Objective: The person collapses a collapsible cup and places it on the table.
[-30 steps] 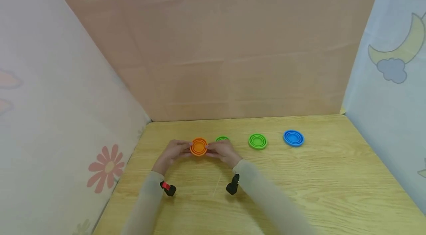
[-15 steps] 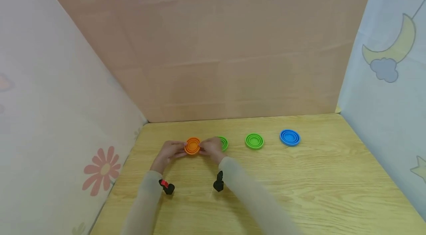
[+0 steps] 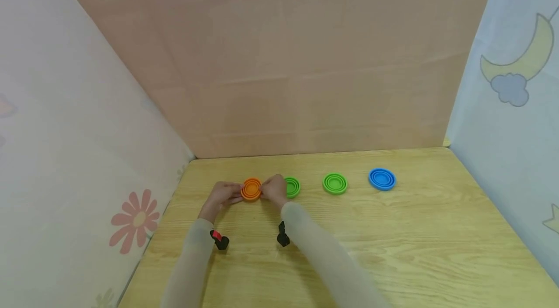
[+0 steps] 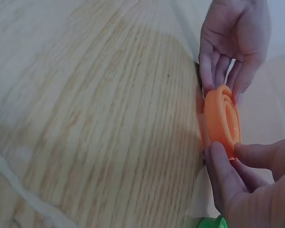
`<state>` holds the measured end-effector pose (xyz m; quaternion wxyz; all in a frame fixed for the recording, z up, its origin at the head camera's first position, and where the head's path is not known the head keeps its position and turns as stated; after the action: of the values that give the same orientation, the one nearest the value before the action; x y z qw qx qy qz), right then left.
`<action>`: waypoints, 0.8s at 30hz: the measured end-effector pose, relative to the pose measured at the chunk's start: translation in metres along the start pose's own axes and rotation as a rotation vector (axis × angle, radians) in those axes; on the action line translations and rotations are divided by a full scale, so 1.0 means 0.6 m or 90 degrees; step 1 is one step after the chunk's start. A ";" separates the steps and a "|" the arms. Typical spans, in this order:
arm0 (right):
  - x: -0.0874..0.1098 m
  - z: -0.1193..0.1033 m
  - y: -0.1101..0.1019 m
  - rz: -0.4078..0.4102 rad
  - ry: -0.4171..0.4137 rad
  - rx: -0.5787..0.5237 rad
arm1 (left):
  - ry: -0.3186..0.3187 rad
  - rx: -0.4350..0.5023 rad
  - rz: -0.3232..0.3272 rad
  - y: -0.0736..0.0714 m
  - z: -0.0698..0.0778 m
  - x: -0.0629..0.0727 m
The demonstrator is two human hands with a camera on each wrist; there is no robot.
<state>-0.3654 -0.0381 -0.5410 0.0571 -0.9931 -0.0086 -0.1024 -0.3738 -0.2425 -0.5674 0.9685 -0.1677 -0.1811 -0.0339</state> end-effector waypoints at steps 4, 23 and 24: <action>0.003 -0.007 -0.007 0.039 -0.061 0.114 | 0.013 -0.064 0.002 0.003 0.002 0.000; 0.010 -0.026 -0.018 -0.034 -0.118 0.144 | 0.054 -0.150 0.069 -0.004 0.011 0.010; 0.010 -0.029 -0.023 -0.034 -0.129 0.137 | 0.056 -0.146 0.070 -0.005 0.013 0.011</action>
<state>-0.3637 -0.0266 -0.5213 0.1591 -0.9859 -0.0519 -0.0018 -0.3708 -0.2431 -0.5574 0.9503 -0.2857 -0.1238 -0.0084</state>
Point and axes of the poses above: each hand's wrist, its own x-axis away from the middle knuckle, its own y-axis out of the palm, z = x × y, the point moved 9 cm from there along -x, towards the middle knuckle, and after that the axes turned 8 degrees about -x, right-handed, at the moved point
